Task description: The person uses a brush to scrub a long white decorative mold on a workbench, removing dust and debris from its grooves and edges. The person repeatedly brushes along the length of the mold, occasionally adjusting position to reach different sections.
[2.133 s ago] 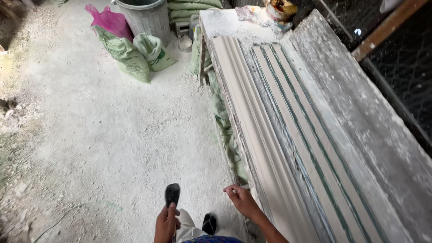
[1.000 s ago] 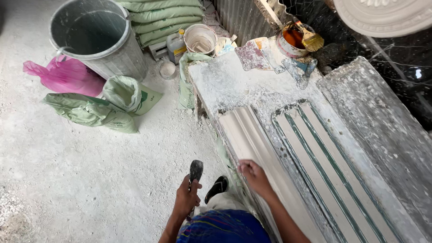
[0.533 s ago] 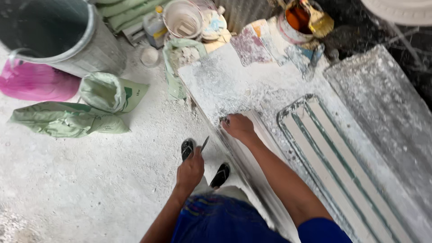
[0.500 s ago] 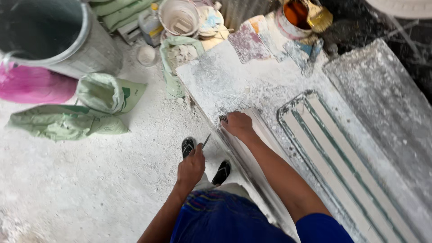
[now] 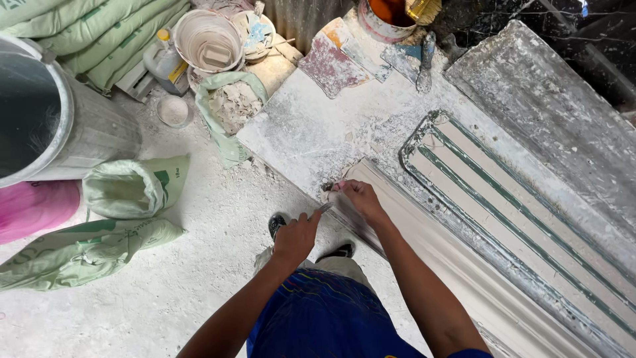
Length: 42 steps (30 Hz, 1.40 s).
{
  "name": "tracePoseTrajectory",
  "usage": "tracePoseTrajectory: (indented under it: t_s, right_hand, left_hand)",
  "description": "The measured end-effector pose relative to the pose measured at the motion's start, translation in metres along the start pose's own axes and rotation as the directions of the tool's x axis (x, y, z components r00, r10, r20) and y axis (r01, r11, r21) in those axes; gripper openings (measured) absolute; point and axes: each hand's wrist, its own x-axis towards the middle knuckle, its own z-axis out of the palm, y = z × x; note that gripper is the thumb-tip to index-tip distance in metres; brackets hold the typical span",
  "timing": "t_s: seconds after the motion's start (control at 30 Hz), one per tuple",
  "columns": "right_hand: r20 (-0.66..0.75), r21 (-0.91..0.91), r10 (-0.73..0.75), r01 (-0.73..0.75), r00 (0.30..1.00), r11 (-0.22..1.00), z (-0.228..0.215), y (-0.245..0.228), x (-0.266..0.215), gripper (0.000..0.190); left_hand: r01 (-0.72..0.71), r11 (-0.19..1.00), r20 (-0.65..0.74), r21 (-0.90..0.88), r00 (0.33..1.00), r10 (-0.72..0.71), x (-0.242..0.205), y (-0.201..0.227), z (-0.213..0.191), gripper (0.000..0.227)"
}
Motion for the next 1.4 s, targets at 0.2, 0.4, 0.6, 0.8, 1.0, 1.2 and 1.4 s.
tracePoseTrajectory:
  t_s: [0.2, 0.4, 0.6, 0.8, 1.0, 1.2, 1.4]
  right_hand:
    - [-0.071, 0.108, -0.100, 0.107, 0.992, 0.988, 0.000, 0.028, -0.002, 0.033]
    - [-0.043, 0.086, -0.164, 0.167, 0.986, 0.982, -0.001, 0.012, -0.015, 0.028]
    - [-0.098, -0.504, -0.424, 0.322, 0.901, 0.801, -0.002, -0.029, -0.036, 0.017]
    - [-0.095, -0.618, -0.622, 0.444, 0.778, 0.649, 0.006, -0.043, -0.043, 0.015]
    - [-0.046, -0.590, -0.582, 0.448, 0.812, 0.672, 0.004, -0.048, -0.039, 0.013]
    - [-0.022, -0.596, -0.551, 0.432, 0.834, 0.677, 0.005, -0.053, -0.035, 0.021]
    - [-0.005, -0.625, -0.558, 0.433, 0.830, 0.649, 0.002, -0.049, -0.032, 0.021]
  left_hand:
    - [-0.057, 0.992, 0.039, 0.112, 0.998, 0.053, 0.003, 0.004, -0.004, 0.046]
    - [-0.019, 0.995, 0.023, 0.102, 1.000, 0.016, 0.006, 0.017, -0.001, 0.037]
    - [0.030, 0.989, -0.027, 0.148, 0.999, -0.026, 0.004, 0.026, 0.002, 0.037]
    - [0.044, 0.997, 0.173, 0.070, 0.983, -0.056, 0.018, 0.023, -0.004, 0.030]
    - [0.081, 0.996, 0.365, -0.025, 0.929, -0.066, 0.034, 0.022, -0.023, 0.029]
    - [0.157, 0.975, 0.408, -0.155, 0.910, -0.082, 0.045, 0.027, -0.031, 0.028]
    - [0.158, 0.967, 0.370, -0.198, 0.926, -0.076, 0.049, 0.021, -0.012, 0.023]
